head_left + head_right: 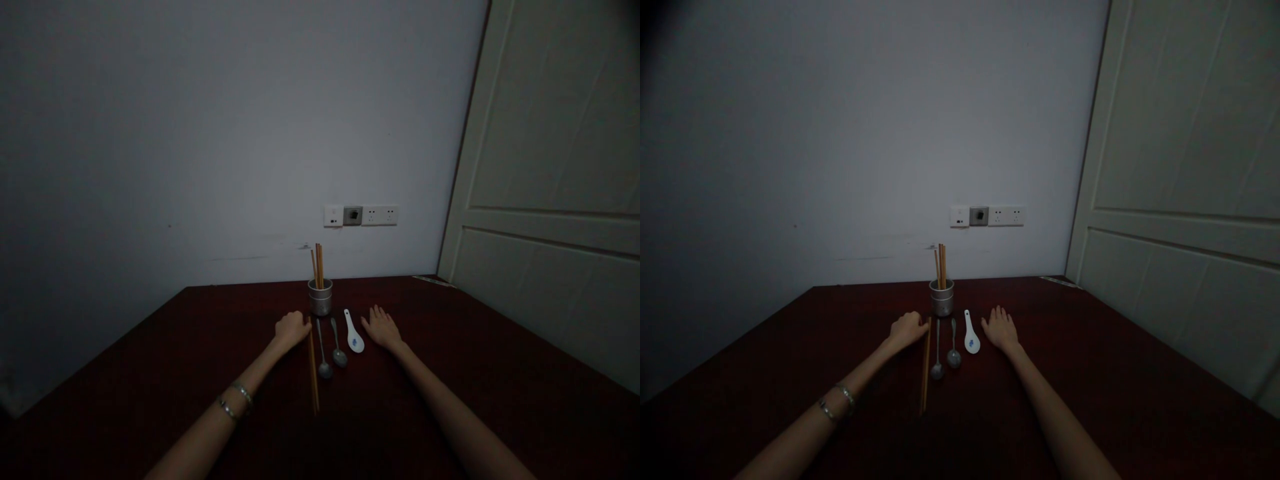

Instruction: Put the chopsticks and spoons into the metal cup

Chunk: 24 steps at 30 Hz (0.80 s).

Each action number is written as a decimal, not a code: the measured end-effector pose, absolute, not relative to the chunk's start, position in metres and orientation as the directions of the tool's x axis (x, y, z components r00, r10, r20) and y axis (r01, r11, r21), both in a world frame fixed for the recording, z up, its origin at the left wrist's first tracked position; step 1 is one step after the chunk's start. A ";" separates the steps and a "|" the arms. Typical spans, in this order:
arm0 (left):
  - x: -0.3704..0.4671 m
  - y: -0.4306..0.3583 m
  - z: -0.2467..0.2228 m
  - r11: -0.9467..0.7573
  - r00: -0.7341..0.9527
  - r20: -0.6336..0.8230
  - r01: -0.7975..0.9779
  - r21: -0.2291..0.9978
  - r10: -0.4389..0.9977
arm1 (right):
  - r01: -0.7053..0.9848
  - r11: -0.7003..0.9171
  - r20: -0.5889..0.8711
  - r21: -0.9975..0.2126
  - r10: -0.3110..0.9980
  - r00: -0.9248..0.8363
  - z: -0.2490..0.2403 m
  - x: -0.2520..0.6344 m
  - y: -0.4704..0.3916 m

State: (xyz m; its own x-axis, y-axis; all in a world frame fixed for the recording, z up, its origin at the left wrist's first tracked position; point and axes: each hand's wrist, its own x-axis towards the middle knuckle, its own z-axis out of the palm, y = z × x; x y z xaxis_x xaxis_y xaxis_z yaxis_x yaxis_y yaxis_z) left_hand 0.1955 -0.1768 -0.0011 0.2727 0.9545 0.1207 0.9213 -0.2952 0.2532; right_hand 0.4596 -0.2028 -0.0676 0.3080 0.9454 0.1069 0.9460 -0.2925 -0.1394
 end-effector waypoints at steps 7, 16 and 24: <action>0.199 -0.179 -0.007 -0.267 0.265 0.041 0.928 0.259 0.963 | 0.949 -0.295 0.117 -0.115 0.944 0.307 -0.066 0.458 -0.206; 0.205 -0.178 -0.011 -0.256 0.260 0.014 0.940 0.226 0.966 | 0.949 -0.297 0.140 -0.110 0.940 0.311 -0.068 0.457 -0.206; 0.212 -0.176 -0.014 -0.295 0.293 0.039 0.932 0.212 0.955 | 0.948 -0.298 0.142 -0.113 0.939 0.313 -0.067 0.457 -0.207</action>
